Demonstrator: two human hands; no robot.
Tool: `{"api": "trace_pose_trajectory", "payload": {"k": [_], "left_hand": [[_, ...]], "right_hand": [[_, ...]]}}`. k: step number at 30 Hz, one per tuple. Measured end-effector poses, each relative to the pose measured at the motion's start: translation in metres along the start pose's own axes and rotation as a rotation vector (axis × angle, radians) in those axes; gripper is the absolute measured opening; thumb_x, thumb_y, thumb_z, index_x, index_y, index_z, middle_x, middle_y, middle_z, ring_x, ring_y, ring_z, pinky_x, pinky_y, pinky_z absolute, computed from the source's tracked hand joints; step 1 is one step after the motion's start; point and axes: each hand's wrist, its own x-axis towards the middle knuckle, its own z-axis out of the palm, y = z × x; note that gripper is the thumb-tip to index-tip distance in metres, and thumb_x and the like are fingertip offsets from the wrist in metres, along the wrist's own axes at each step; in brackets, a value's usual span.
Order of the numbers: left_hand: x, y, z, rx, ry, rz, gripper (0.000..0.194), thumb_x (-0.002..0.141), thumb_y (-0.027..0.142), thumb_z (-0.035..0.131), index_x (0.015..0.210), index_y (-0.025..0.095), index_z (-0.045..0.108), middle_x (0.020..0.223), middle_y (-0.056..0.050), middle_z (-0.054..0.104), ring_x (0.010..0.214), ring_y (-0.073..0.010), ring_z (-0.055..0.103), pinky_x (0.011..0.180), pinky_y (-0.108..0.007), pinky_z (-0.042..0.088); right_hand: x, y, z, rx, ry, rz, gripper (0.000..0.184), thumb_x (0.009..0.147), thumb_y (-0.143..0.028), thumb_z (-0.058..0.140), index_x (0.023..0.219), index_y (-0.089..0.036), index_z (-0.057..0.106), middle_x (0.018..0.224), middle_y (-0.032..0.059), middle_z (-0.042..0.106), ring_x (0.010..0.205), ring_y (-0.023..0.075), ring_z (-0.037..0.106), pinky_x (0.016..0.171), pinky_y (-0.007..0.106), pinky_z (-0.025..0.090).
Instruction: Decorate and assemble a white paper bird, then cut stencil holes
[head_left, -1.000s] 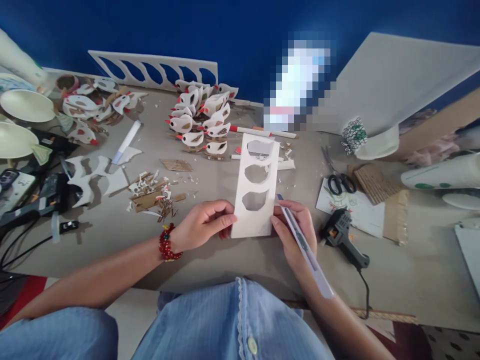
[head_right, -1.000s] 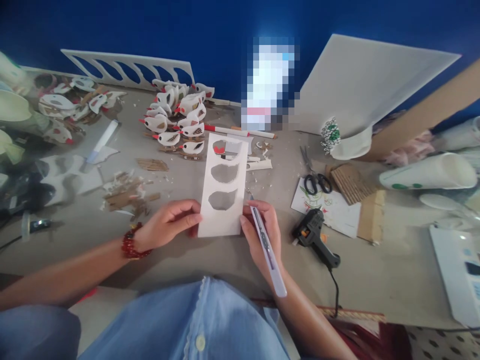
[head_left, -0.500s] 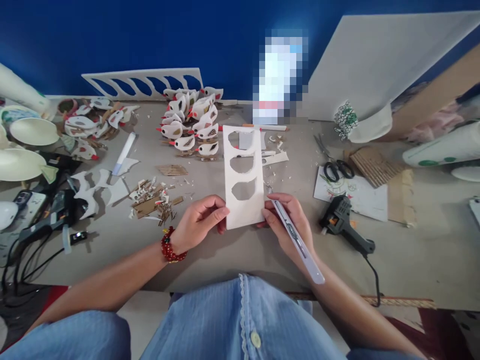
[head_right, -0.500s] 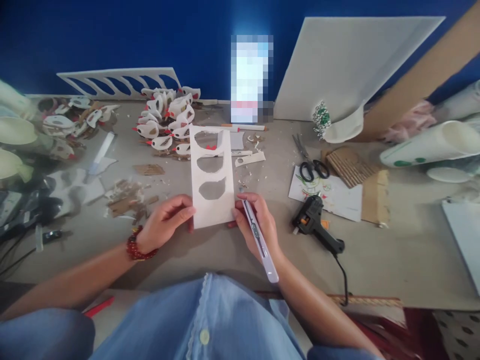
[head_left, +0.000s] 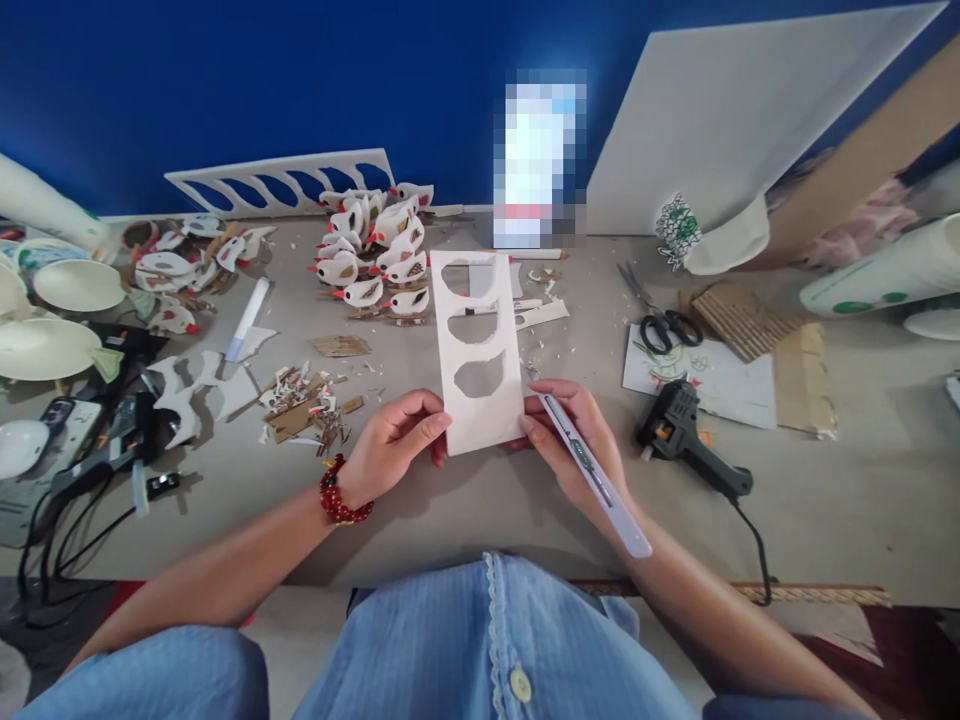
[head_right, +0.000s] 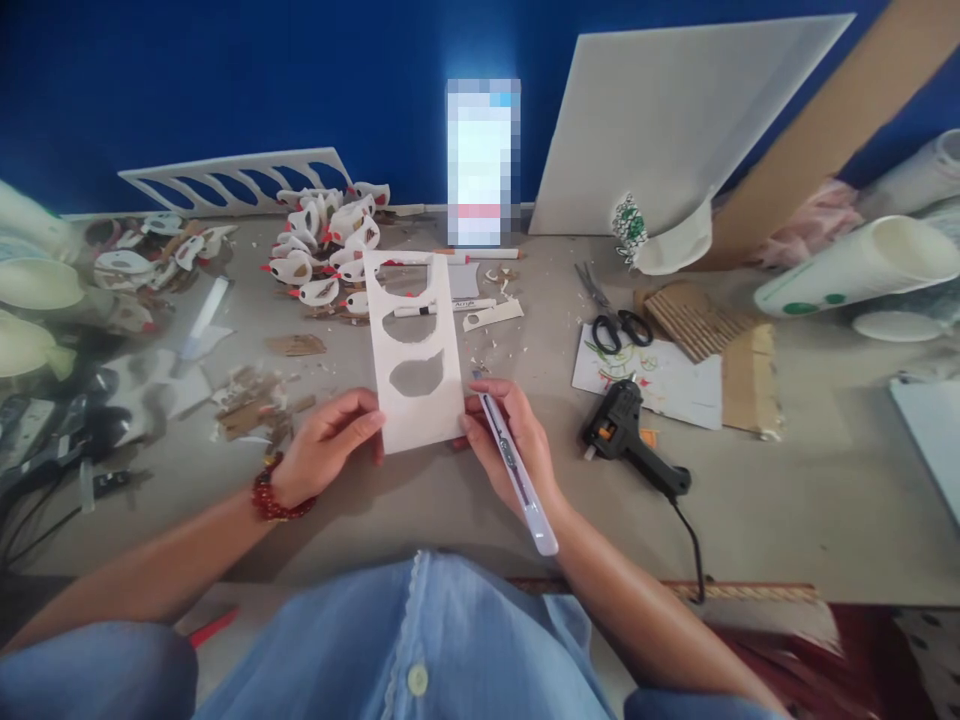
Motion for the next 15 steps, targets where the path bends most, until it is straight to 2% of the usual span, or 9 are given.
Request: {"api": "trace_pose_trajectory", "payload": {"k": [6, 11, 15], "left_hand": [[0.0003, -0.0041, -0.0017, -0.035, 0.005, -0.016, 0.021, 0.09, 0.033, 0.056, 0.078, 0.016, 0.055, 0.06, 0.004, 0.058, 0.053, -0.0087, 0.058, 0.054, -0.02, 0.048], [0.0014, -0.0076, -0.0006, -0.106, 0.043, -0.037, 0.022, 0.089, 0.036, 0.057, 0.078, 0.017, 0.054, 0.06, 0.004, 0.056, 0.052, -0.0092, 0.056, 0.053, -0.021, 0.048], [0.0013, -0.0081, -0.001, -0.13, 0.03, -0.034, 0.021, 0.088, 0.034, 0.058, 0.077, 0.017, 0.054, 0.06, 0.004, 0.056, 0.052, -0.0089, 0.056, 0.053, -0.021, 0.048]], "right_hand": [[-0.0011, -0.0002, -0.001, 0.045, -0.01, -0.008, 0.032, 0.085, -0.031, 0.064, 0.114, -0.027, 0.051, 0.096, 0.003, 0.064, 0.08, 0.0193, 0.067, 0.068, 0.034, 0.061], [-0.0018, -0.0041, -0.0013, -0.012, 0.01, -0.052, 0.03, 0.085, -0.031, 0.064, 0.113, -0.027, 0.052, 0.092, 0.0018, 0.066, 0.075, 0.0178, 0.067, 0.07, 0.032, 0.061], [-0.0022, -0.0048, -0.0014, 0.032, 0.005, -0.043, 0.029, 0.086, -0.03, 0.064, 0.112, -0.028, 0.052, 0.092, 0.0014, 0.066, 0.074, 0.0174, 0.068, 0.068, 0.031, 0.061]]}}
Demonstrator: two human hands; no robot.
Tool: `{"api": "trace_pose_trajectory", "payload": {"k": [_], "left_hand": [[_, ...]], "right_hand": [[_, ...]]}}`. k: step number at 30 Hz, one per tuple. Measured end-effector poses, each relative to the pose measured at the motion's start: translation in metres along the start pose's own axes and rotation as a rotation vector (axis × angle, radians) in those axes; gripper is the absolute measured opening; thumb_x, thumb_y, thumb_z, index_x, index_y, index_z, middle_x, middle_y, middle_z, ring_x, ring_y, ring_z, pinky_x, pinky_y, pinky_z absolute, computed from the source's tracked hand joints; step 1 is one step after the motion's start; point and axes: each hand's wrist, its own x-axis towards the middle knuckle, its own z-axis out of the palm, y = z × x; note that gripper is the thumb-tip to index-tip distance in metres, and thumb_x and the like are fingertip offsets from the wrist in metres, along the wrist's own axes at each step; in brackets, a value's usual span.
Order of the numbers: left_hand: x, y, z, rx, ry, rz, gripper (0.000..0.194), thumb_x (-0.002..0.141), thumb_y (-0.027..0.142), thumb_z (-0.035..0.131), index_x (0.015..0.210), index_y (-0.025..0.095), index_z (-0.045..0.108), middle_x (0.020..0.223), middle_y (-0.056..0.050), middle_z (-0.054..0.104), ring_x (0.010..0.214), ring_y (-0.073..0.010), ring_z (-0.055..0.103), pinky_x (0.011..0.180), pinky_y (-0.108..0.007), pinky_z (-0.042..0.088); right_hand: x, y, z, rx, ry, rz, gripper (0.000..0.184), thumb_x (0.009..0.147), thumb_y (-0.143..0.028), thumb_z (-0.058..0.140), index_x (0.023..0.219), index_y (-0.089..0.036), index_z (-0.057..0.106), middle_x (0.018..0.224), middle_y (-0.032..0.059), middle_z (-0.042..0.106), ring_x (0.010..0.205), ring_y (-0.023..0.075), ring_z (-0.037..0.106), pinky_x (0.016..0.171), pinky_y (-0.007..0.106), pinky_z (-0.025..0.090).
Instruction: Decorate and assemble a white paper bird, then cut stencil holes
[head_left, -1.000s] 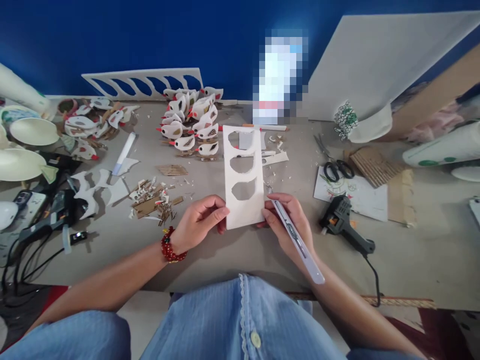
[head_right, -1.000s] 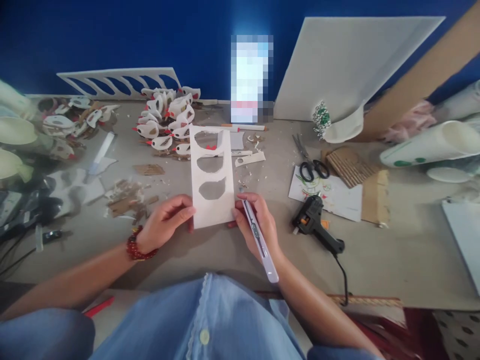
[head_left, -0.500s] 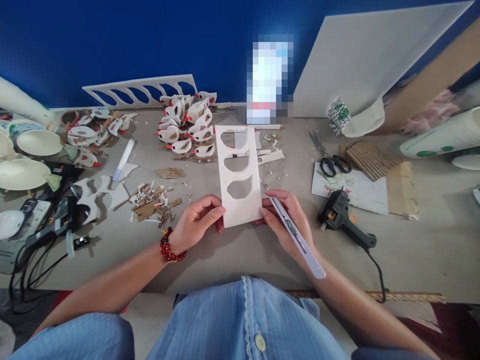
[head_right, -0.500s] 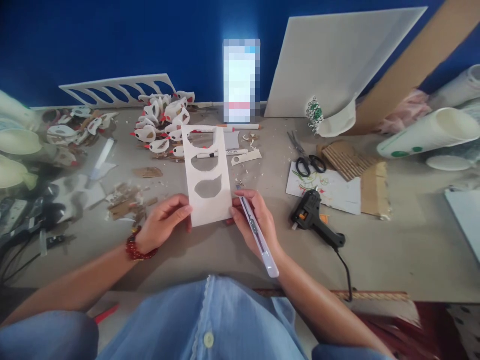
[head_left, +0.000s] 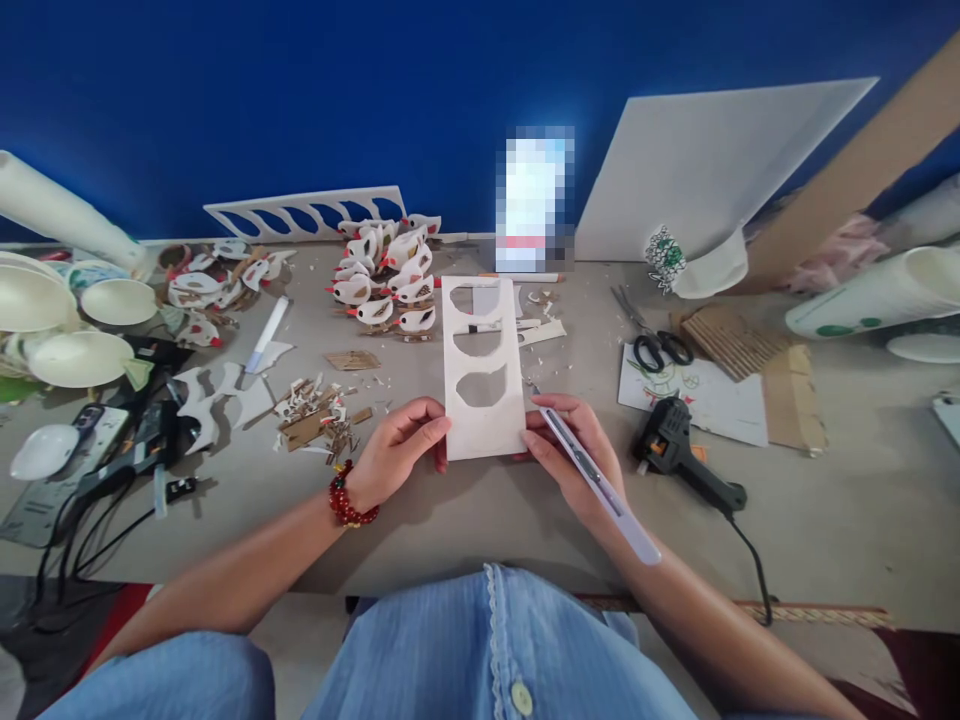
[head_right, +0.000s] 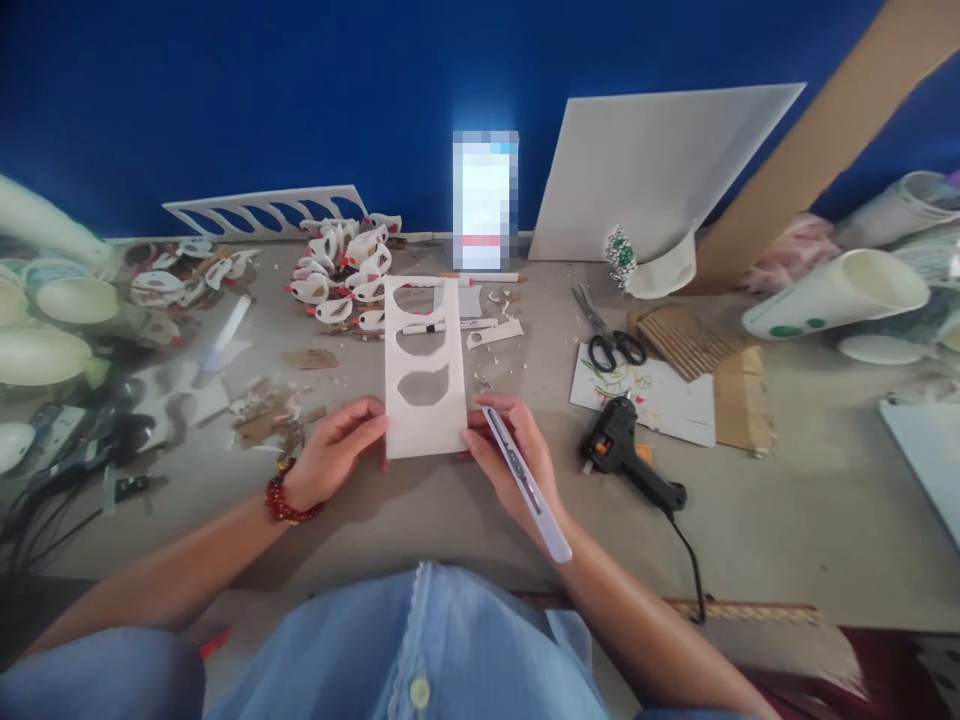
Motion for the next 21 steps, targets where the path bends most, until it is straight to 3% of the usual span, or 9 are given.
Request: {"api": "trace_pose_trajectory", "payload": {"k": [21], "left_hand": [[-0.0013, 0.0044, -0.0018, 0.0, -0.07, -0.013, 0.023, 0.089, 0.036, 0.056, 0.077, 0.016, 0.057, 0.065, 0.001, 0.06, 0.059, -0.0107, 0.058, 0.059, -0.022, 0.048]], "right_hand": [[-0.0006, 0.002, -0.0013, -0.037, 0.0, 0.011, 0.032, 0.085, -0.034, 0.065, 0.113, -0.028, 0.052, 0.093, 0.0023, 0.067, 0.075, 0.0192, 0.067, 0.07, 0.035, 0.059]]}}
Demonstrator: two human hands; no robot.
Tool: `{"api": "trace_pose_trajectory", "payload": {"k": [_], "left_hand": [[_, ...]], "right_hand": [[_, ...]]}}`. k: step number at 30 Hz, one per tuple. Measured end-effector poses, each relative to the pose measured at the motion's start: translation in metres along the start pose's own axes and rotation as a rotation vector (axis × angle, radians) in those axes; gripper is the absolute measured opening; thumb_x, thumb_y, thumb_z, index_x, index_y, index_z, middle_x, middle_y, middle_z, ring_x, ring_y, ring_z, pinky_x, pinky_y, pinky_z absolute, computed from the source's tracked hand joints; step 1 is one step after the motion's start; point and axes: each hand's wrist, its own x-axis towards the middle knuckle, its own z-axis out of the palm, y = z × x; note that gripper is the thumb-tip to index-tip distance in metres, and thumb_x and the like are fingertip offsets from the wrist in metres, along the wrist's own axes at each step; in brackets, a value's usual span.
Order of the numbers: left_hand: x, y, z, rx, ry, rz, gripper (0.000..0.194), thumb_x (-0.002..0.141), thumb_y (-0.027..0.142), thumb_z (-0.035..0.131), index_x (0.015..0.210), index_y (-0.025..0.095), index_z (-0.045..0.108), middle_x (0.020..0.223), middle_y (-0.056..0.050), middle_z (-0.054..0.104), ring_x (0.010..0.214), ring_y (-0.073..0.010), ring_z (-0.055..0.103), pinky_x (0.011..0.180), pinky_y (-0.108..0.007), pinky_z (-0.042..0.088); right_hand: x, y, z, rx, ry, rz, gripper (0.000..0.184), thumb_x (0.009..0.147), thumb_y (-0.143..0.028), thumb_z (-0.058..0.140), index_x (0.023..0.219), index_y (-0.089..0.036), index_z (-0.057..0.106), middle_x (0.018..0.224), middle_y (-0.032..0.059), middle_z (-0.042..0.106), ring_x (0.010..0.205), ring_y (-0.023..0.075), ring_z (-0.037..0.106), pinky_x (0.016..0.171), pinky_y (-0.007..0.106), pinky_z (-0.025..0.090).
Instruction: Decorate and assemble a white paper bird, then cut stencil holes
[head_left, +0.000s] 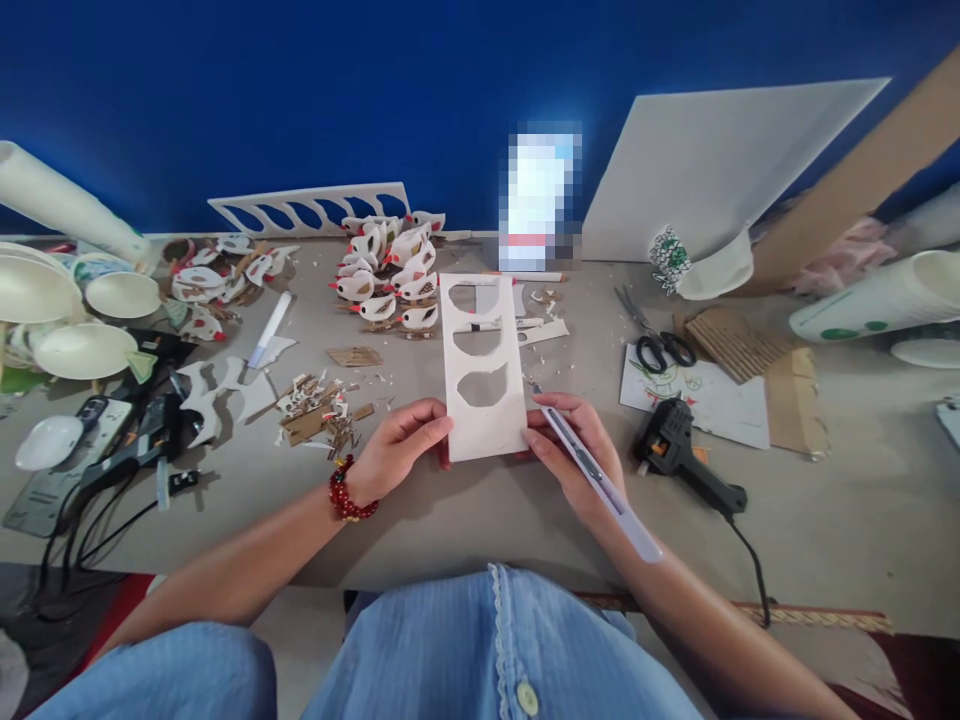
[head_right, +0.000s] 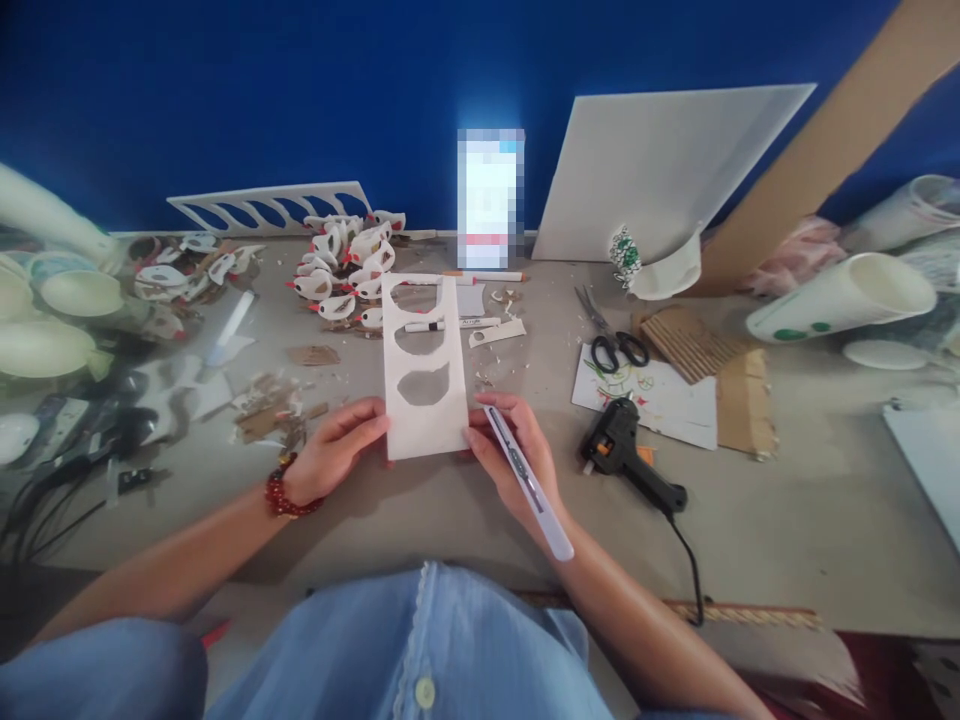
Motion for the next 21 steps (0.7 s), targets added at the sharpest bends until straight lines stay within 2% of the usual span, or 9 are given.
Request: {"api": "trace_pose_trajectory", "payload": {"k": [16, 21], "left_hand": [[-0.0009, 0.0046, 0.0009, 0.105, -0.035, 0.014, 0.028, 0.091, 0.039, 0.051, 0.077, 0.016, 0.062, 0.067, -0.001, 0.062, 0.063, -0.0138, 0.056, 0.064, -0.026, 0.046], [-0.0022, 0.0024, -0.0023, 0.146, -0.025, 0.041, 0.025, 0.086, 0.039, 0.058, 0.074, 0.016, 0.062, 0.073, -0.002, 0.063, 0.072, -0.0162, 0.057, 0.07, -0.027, 0.047]], "right_hand": [[-0.0004, 0.0011, -0.0016, -0.054, 0.012, -0.029, 0.033, 0.085, -0.035, 0.063, 0.115, -0.028, 0.052, 0.096, 0.0037, 0.066, 0.076, 0.0201, 0.065, 0.07, 0.035, 0.057], [-0.0008, 0.0035, -0.0012, -0.039, 0.013, -0.024, 0.033, 0.084, -0.035, 0.065, 0.114, -0.028, 0.053, 0.093, 0.0031, 0.067, 0.074, 0.02, 0.066, 0.068, 0.034, 0.056]]}}
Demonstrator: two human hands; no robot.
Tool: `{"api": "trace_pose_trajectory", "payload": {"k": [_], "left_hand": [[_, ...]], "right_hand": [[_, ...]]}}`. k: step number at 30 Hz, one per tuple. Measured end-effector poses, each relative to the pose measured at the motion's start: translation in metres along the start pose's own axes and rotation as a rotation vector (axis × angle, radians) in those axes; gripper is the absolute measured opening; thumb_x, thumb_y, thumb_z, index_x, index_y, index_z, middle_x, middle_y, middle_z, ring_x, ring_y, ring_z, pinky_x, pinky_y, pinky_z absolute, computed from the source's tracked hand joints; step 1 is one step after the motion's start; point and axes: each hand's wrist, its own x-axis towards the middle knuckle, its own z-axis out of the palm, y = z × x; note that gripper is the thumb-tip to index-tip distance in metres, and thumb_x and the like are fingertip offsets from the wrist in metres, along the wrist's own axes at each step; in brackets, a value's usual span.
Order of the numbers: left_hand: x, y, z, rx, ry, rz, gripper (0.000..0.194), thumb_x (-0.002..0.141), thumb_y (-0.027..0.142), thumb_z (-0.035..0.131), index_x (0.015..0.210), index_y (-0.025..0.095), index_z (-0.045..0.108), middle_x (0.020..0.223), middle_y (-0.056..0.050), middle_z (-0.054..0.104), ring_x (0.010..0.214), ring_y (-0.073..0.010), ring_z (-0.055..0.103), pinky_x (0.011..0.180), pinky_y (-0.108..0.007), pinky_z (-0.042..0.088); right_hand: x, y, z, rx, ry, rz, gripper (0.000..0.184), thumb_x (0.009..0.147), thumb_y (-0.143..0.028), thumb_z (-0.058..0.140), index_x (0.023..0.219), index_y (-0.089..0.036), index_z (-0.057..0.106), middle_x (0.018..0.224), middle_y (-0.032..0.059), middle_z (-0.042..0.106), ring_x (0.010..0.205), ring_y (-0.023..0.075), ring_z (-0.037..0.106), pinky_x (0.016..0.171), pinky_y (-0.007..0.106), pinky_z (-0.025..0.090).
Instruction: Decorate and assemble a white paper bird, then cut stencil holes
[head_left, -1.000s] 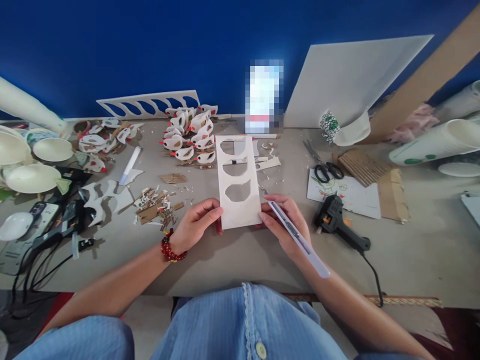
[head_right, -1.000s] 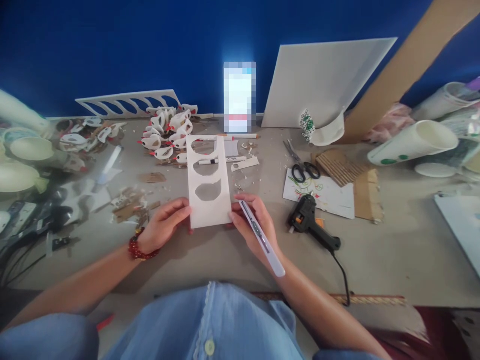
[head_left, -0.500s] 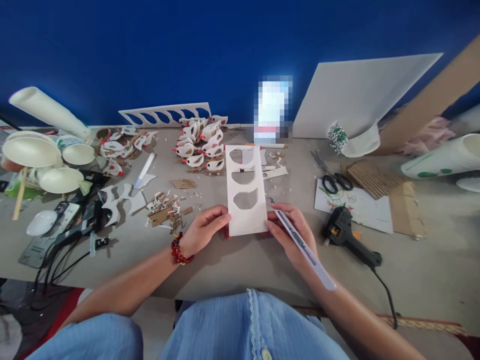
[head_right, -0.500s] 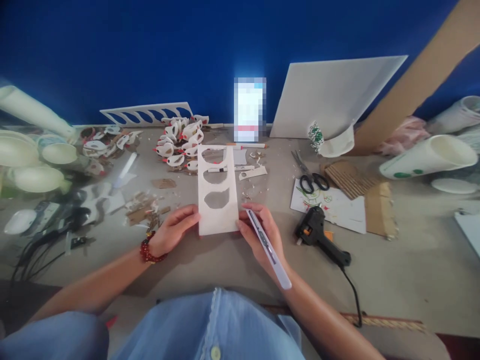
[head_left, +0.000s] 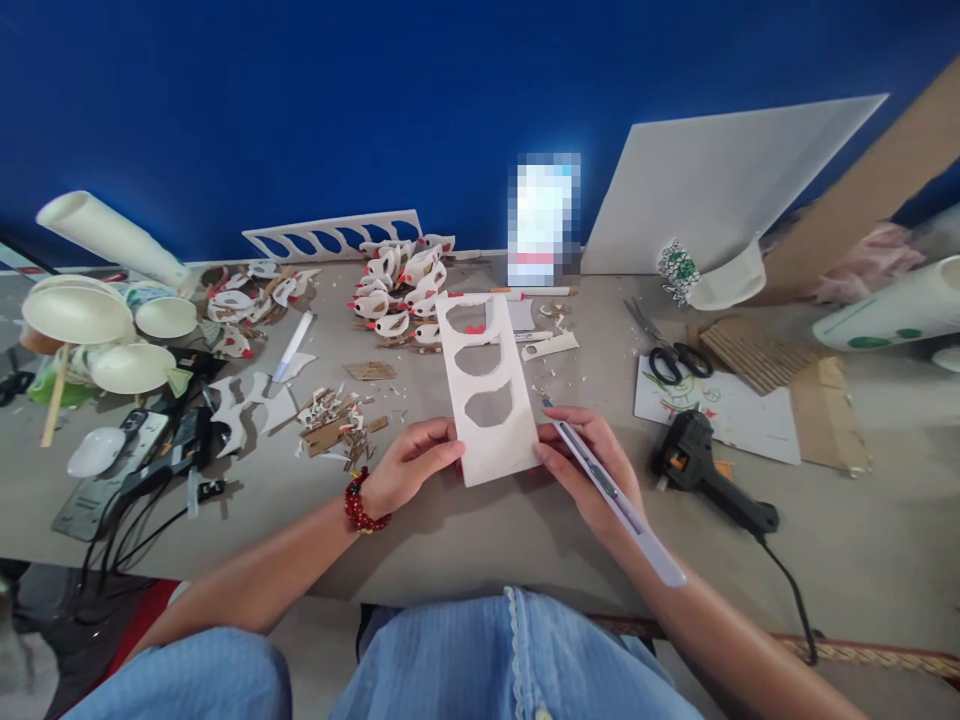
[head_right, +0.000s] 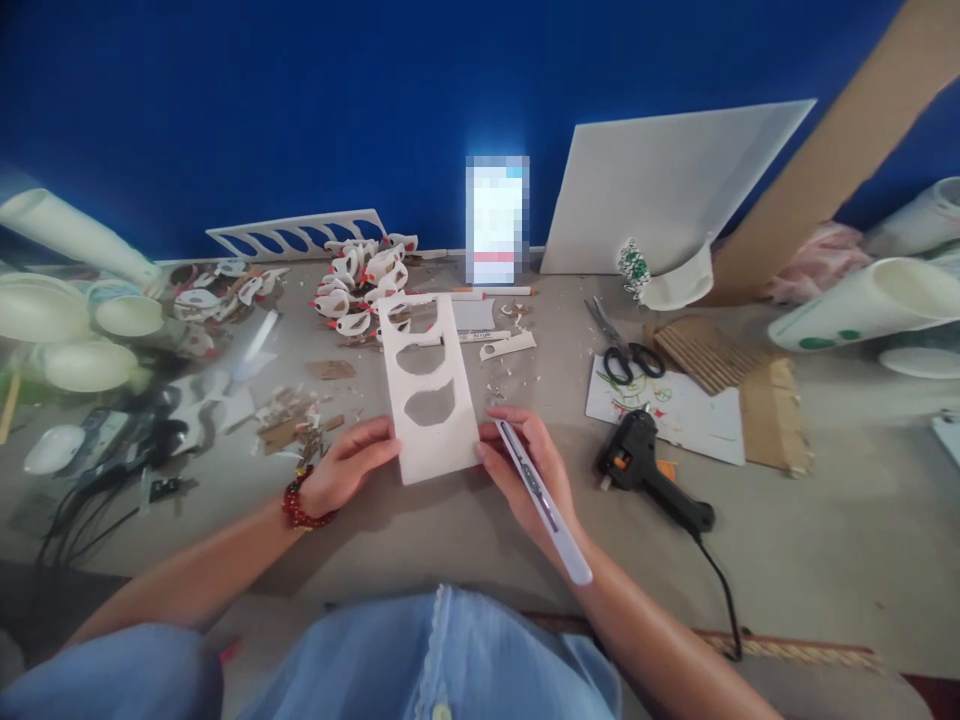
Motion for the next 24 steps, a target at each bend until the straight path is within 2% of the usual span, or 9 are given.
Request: {"api": "trace_pose_trajectory", "payload": {"k": [3, 9, 17, 18, 20, 22, 23, 24], "left_hand": [[-0.001, -0.001, -0.001, -0.014, -0.033, -0.007, 0.023, 0.083, 0.038, 0.062, 0.076, 0.016, 0.062, 0.075, -0.004, 0.063, 0.076, -0.0178, 0.057, 0.074, -0.029, 0.048], [-0.001, 0.003, 0.0, -0.04, -0.024, -0.012, 0.022, 0.081, 0.036, 0.063, 0.073, 0.015, 0.061, 0.074, -0.002, 0.061, 0.074, -0.0159, 0.056, 0.07, -0.026, 0.046], [-0.001, 0.008, 0.007, 0.066, -0.07, -0.008, 0.022, 0.083, 0.035, 0.058, 0.074, 0.016, 0.056, 0.073, -0.002, 0.058, 0.069, -0.0149, 0.054, 0.065, -0.025, 0.045], [-0.001, 0.008, 0.007, 0.104, -0.044, 0.011, 0.022, 0.084, 0.034, 0.057, 0.073, 0.016, 0.054, 0.071, -0.002, 0.057, 0.067, -0.014, 0.053, 0.063, -0.025, 0.044], [-0.002, 0.009, 0.007, 0.23, 0.086, 0.106, 0.021, 0.085, 0.031, 0.056, 0.07, 0.018, 0.049, 0.07, -0.001, 0.054, 0.064, -0.0132, 0.05, 0.061, -0.024, 0.043], [-0.003, 0.011, 0.004, 0.4, 0.257, 0.271, 0.02, 0.084, 0.027, 0.057, 0.069, 0.019, 0.045, 0.074, -0.002, 0.052, 0.069, -0.0149, 0.051, 0.066, -0.027, 0.044], [-0.004, 0.012, 0.002, 0.486, 0.309, 0.355, 0.019, 0.083, 0.024, 0.058, 0.071, 0.02, 0.045, 0.077, -0.003, 0.053, 0.073, -0.0165, 0.052, 0.07, -0.029, 0.044], [-0.004, 0.013, 0.001, 0.57, 0.311, 0.427, 0.015, 0.082, 0.022, 0.058, 0.073, 0.02, 0.046, 0.081, -0.004, 0.054, 0.078, -0.0182, 0.053, 0.074, -0.031, 0.045]], "right_hand": [[0.0, 0.001, 0.0, -0.02, 0.004, 0.001, 0.033, 0.083, -0.036, 0.066, 0.112, -0.028, 0.054, 0.093, 0.0035, 0.067, 0.074, 0.0207, 0.066, 0.068, 0.034, 0.056], [0.001, 0.0, 0.0, -0.022, -0.018, 0.012, 0.033, 0.085, -0.036, 0.064, 0.113, -0.026, 0.052, 0.095, 0.0038, 0.067, 0.077, 0.0206, 0.067, 0.069, 0.033, 0.057], [0.001, -0.006, 0.001, -0.043, -0.001, -0.004, 0.031, 0.085, -0.035, 0.063, 0.113, -0.027, 0.052, 0.093, 0.0041, 0.067, 0.078, 0.0212, 0.067, 0.067, 0.034, 0.059], [0.001, -0.007, 0.001, -0.046, -0.001, 0.0, 0.031, 0.085, -0.035, 0.063, 0.113, -0.027, 0.052, 0.093, 0.004, 0.067, 0.077, 0.021, 0.067, 0.065, 0.033, 0.059], [0.001, -0.007, 0.0, -0.065, -0.001, 0.009, 0.031, 0.084, -0.035, 0.063, 0.112, -0.027, 0.052, 0.091, 0.0036, 0.066, 0.075, 0.02, 0.067, 0.061, 0.031, 0.059], [0.002, -0.007, -0.002, -0.101, -0.008, 0.013, 0.029, 0.085, -0.035, 0.062, 0.111, -0.026, 0.052, 0.091, 0.0034, 0.066, 0.072, 0.019, 0.066, 0.058, 0.029, 0.058], [0.003, -0.006, -0.003, -0.133, -0.012, 0.008, 0.029, 0.085, -0.035, 0.061, 0.11, -0.026, 0.052, 0.09, 0.0033, 0.066, 0.071, 0.0186, 0.066, 0.058, 0.029, 0.057], [0.004, -0.006, -0.005, -0.178, -0.021, 0.0, 0.028, 0.085, -0.034, 0.061, 0.111, -0.026, 0.051, 0.09, 0.0032, 0.067, 0.07, 0.0184, 0.066, 0.059, 0.028, 0.057]]}}
